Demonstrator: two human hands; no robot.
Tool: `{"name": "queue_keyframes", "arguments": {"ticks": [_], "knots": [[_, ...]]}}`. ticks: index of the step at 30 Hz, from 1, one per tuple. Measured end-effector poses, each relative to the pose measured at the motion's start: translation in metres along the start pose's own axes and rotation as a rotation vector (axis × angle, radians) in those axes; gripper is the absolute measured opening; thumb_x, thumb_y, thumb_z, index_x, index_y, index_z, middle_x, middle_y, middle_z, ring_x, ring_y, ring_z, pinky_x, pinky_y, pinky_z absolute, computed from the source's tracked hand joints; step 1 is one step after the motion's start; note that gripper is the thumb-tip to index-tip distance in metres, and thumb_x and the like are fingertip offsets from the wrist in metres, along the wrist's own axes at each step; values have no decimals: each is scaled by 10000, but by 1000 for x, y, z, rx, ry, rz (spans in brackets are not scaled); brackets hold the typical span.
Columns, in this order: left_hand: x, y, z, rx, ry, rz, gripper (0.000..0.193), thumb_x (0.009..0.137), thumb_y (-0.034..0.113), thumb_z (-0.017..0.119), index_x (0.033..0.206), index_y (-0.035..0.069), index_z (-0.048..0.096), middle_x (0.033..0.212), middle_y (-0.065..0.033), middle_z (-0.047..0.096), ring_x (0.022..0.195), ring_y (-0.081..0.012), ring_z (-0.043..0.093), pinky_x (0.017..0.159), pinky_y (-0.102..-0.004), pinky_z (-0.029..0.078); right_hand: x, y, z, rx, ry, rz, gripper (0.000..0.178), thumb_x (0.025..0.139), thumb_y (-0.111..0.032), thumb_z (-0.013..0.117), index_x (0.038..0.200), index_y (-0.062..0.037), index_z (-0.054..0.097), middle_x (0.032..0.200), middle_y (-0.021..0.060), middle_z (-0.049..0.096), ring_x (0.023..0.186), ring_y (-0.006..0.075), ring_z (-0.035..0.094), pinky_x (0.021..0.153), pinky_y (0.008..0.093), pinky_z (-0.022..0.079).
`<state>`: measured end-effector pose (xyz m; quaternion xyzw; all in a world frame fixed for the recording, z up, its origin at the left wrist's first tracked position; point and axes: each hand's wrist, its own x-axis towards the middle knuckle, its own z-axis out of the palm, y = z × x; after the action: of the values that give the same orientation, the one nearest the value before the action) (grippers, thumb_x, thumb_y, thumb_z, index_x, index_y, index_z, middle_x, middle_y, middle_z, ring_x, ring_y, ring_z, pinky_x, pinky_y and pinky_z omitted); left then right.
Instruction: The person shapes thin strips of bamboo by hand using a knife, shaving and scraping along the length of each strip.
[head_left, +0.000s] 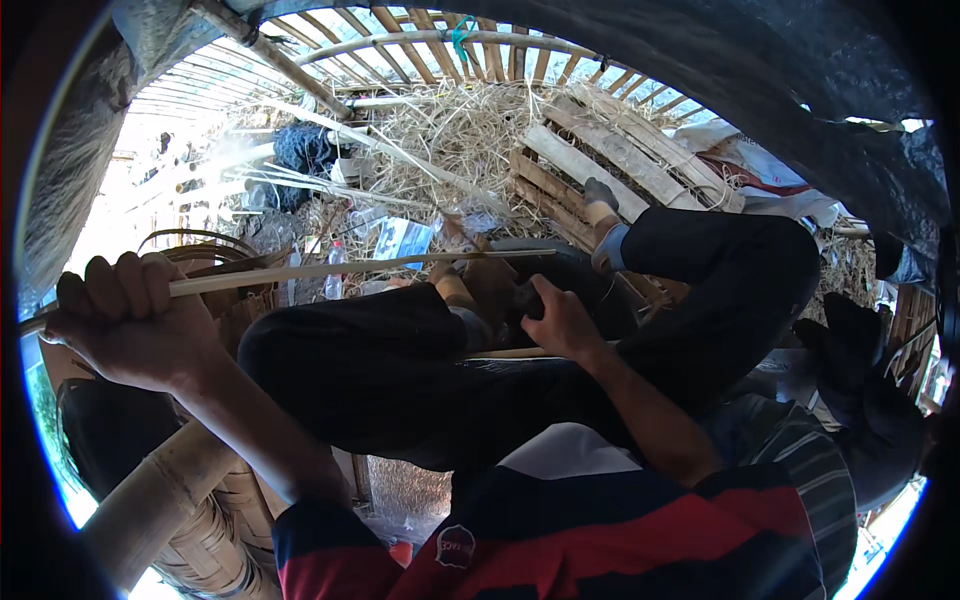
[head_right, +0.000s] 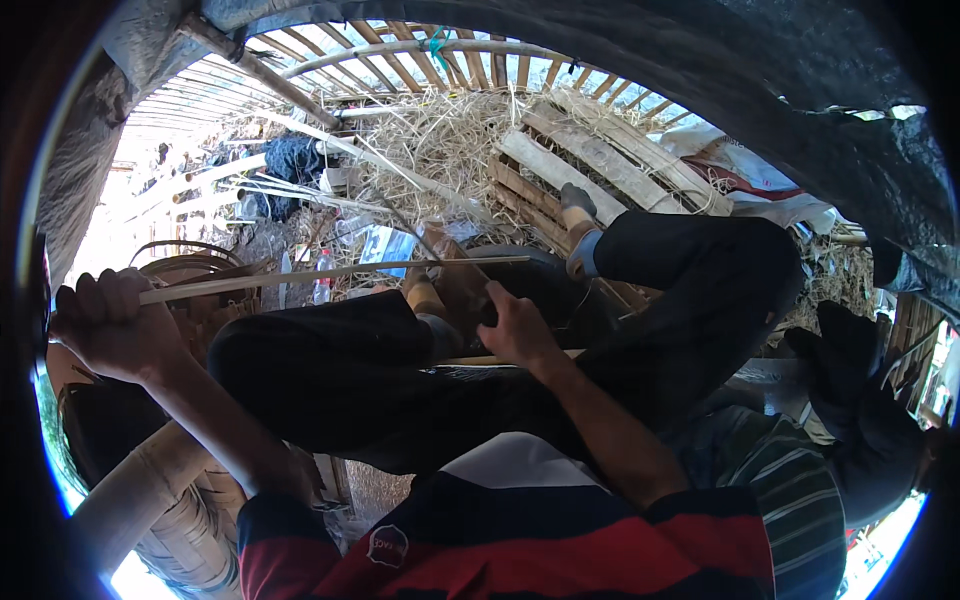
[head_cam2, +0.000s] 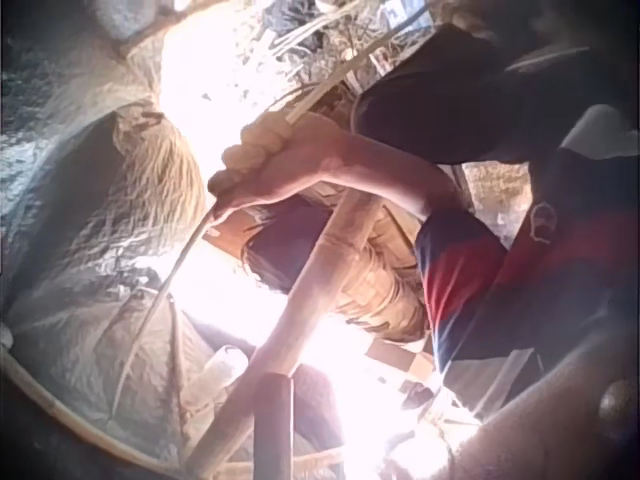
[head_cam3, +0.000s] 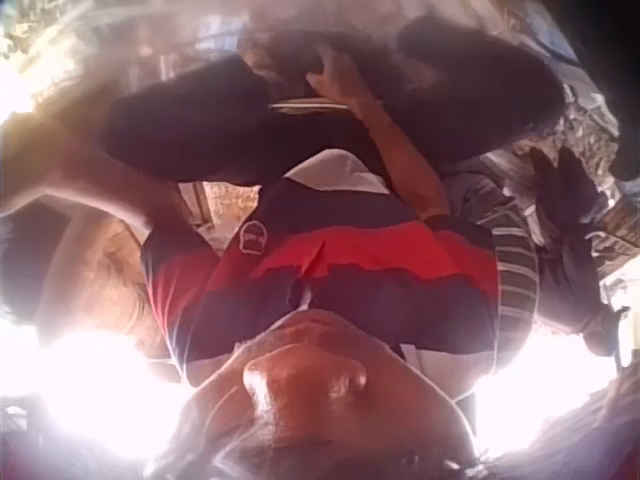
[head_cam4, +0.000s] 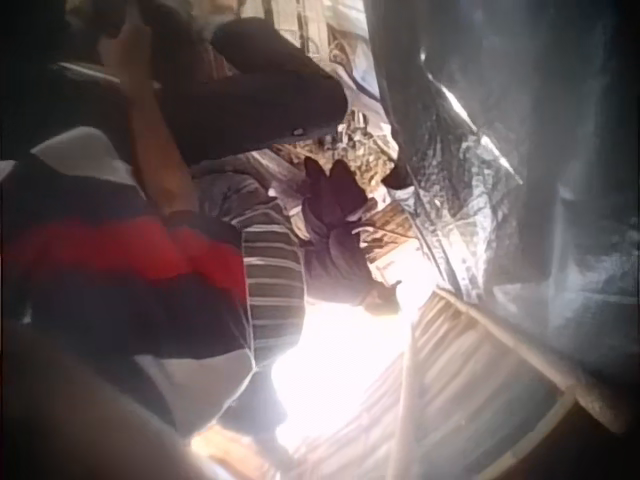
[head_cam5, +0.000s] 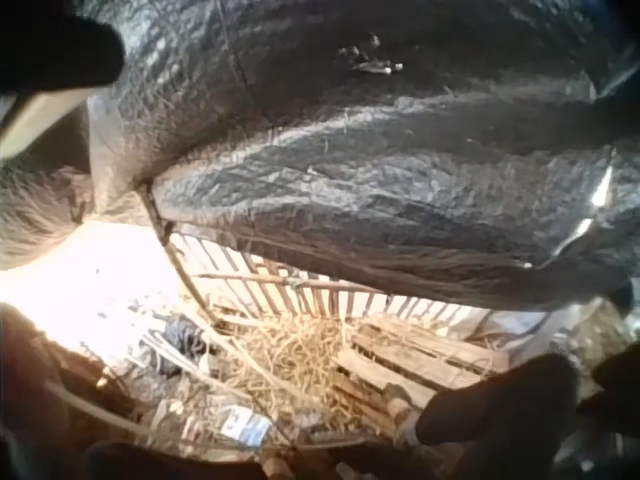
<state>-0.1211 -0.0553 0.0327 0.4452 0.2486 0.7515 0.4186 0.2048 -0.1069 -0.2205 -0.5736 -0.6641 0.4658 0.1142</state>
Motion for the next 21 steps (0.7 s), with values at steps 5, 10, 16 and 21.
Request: {"name": "queue_keyframes", "arguments": {"ticks": [5, 10, 16, 21], "knots": [[5, -6, -17, -35, -72, -7, 467, 969, 439, 382, 609, 170, 254, 516, 54, 183, 433, -57, 119, 380, -220, 130, 9, -14, -15, 275, -234, -75, 341, 682, -193, 665, 957, -27, 549, 812, 223, 638, 819, 384, 623, 697, 437, 506], [4, -11, -8, 0, -52, 27, 458, 970, 385, 414, 600, 176, 244, 522, 54, 180, 434, -59, 126, 391, -215, 136, 6, 79, 8, 67, -104, 286, 347, 678, -218, 661, 964, -30, 607, 837, 212, 647, 832, 381, 624, 723, 425, 515], [13, -9, -9, 62, 22, 11, 467, 954, 354, 450, 587, 169, 230, 529, 51, 179, 447, -63, 128, 420, -235, 137, 19, 73, 15, -65, -12, 243, 340, 670, -227, 665, 941, -28, 612, 839, 218, 645, 848, 394, 612, 741, 449, 514], [17, -2, -15, 43, -7, -12, 503, 963, 451, 370, 573, 169, 225, 529, 49, 178, 459, -71, 126, 427, -238, 134, 19, 36, -4, 114, -111, 79, 299, 681, -219, 660, 908, -30, 611, 832, 220, 642, 860, 401, 605, 749, 449, 510]]}}
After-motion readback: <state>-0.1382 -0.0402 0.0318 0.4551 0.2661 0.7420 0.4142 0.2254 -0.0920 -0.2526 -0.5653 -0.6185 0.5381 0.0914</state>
